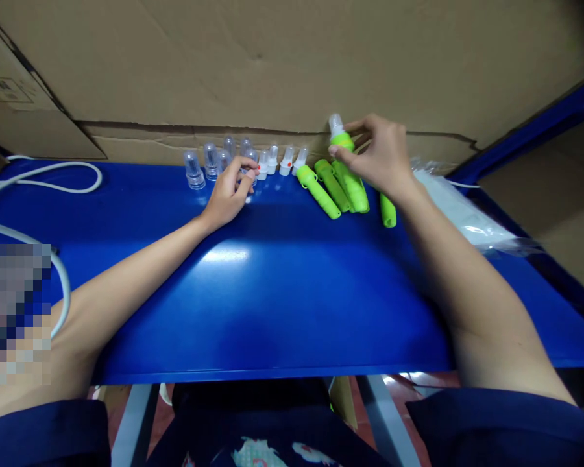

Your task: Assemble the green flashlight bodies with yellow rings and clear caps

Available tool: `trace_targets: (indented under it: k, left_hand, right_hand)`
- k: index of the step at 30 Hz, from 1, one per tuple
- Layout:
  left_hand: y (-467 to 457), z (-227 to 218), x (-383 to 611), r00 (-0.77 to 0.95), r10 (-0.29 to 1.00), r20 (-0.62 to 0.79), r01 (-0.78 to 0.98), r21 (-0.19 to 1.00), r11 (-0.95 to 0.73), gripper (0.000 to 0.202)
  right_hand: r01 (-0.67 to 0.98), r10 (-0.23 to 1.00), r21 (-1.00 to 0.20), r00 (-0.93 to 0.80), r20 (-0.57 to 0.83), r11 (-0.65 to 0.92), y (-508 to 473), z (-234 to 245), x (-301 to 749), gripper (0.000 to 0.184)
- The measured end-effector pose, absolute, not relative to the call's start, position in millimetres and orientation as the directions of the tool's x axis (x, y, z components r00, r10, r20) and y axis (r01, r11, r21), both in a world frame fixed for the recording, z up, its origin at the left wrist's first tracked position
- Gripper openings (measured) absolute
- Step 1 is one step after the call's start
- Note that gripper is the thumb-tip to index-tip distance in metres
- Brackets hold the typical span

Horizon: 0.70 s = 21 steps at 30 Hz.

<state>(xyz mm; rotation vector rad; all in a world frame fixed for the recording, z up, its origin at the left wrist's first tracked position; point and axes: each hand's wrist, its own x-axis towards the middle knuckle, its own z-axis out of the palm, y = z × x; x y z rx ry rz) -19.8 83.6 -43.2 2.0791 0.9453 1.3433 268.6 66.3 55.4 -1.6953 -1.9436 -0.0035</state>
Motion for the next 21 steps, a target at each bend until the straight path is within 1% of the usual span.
trace_targets:
  k: [3, 10, 15, 18, 21]
  left_hand:
    - [83.7, -43.2, -20.2, 0.280, 0.765, 0.580, 0.296, 0.706, -0.643, 0.032]
    - [81.7, -41.0, -17.9, 0.296, 0.771, 0.563, 0.295, 0.714, -0.635, 0.025]
    - [78.2, -37.9, -16.7, 0.311, 0.774, 0.552, 0.295, 0.718, -0.631, 0.022]
    - [77.1, -37.2, -16.6, 0.314, 0.777, 0.545, 0.293, 0.723, -0.625, 0.020]
    - [77.7, -37.9, -16.6, 0.318, 0.779, 0.540, 0.285, 0.730, -0.622, 0.018]
  right_hand:
    - [0.920, 0.933, -0.353, -0.033, 0.358, 0.168, 58.2, 68.8, 270.4, 0.045]
    - [0.933, 0.957, -0.345, 0.000, 0.289, 0.105, 52.6, 85.4, 289.3, 0.046]
    - [0.943, 0.997, -0.332, 0.026, 0.078, 0.002, 56.6, 92.3, 309.2, 0.046]
    - [0.949, 0.997, -0.306, 0.064, -0.039, -0.073, 57.4, 94.0, 317.4, 0.039]
    - [0.957, 0.991, -0.270, 0.083, -0.109, -0.109, 58.0, 92.3, 324.8, 0.031]
